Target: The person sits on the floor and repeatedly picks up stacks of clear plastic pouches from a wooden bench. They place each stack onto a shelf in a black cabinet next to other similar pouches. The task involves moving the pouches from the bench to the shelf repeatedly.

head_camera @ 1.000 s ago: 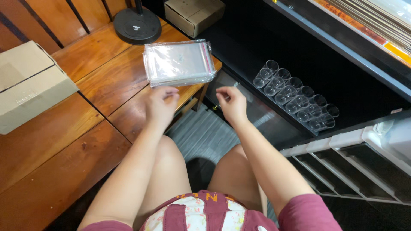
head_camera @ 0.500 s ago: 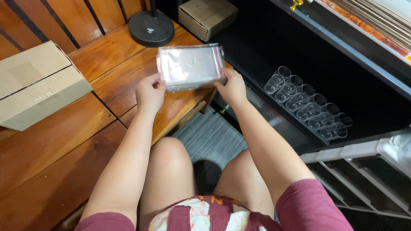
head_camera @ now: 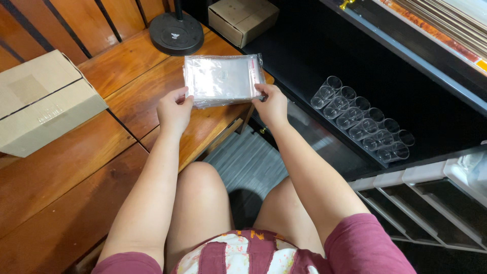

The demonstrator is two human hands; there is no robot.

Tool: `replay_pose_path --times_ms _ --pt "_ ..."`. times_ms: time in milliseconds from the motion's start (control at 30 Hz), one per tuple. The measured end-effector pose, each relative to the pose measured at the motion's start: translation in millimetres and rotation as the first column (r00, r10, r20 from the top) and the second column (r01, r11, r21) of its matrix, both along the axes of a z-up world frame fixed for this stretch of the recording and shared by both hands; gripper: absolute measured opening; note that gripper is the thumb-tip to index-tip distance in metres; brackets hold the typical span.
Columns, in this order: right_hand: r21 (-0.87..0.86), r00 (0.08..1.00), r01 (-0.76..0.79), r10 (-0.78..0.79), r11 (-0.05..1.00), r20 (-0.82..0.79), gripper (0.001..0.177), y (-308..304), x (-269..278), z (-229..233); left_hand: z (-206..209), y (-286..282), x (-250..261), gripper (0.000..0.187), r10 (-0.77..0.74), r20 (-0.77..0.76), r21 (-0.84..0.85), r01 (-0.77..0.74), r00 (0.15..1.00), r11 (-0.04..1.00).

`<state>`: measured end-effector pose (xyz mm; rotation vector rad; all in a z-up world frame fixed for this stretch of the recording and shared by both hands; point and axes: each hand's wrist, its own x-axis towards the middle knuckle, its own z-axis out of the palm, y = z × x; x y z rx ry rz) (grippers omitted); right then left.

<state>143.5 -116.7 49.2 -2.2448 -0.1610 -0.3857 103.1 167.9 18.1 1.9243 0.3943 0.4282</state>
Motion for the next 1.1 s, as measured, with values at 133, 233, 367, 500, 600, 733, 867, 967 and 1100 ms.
replay_pose_path --times_ms 133,233,367,500,600,733,867,967,1100 --pt "0.030 0.999 0.002 -0.003 1.000 0.036 0.042 -2.4 -8.5 -8.1 13.9 1.6 -19.7 0.037 -0.023 0.035 -0.057 0.025 0.999 0.998" --pt "0.076 1.000 -0.009 0.007 0.997 0.025 0.043 -4.2 -19.0 -13.4 3.5 8.8 -24.0 0.043 -0.075 0.141 -0.170 0.099 0.987 0.980" --pt "0.267 0.998 -0.058 0.055 0.962 0.018 0.038 -4.8 -37.0 -9.4 -1.9 14.1 -36.0 0.060 -0.236 0.242 -0.377 0.315 0.941 0.871" --pt "0.441 0.993 -0.114 0.118 0.890 0.018 0.037 -9.3 -43.5 -18.6 -39.4 19.2 -23.7 0.083 -0.305 0.302 -0.490 0.422 0.903 0.763" --pt "0.442 0.982 -0.176 0.187 0.880 0.018 0.046 -11.8 -43.6 -16.8 -35.3 14.4 -34.5 0.090 -0.344 0.268 -0.504 0.436 0.900 0.745" --pt "0.356 0.978 -0.193 0.209 0.915 -0.008 0.050 -17.0 -34.2 -24.2 -42.6 14.7 -28.8 0.089 -0.363 0.283 -0.467 0.458 0.888 0.756" --pt "0.317 0.977 -0.189 0.211 0.929 -0.036 0.052 -17.7 -26.8 -30.7 -58.3 17.7 -15.1 0.084 -0.388 0.297 -0.370 0.479 0.873 0.796" --pt "0.295 0.978 -0.182 0.205 0.938 -0.049 0.053 -17.8 -25.8 -29.7 -50.6 17.9 -18.2 0.081 -0.397 0.294 -0.319 0.481 0.869 0.816" --pt "0.269 0.979 -0.175 0.196 0.947 -0.056 0.050 -17.7 -24.4 -33.7 -42.9 18.3 -22.2 0.078 -0.416 0.252 -0.262 0.475 0.874 0.840"
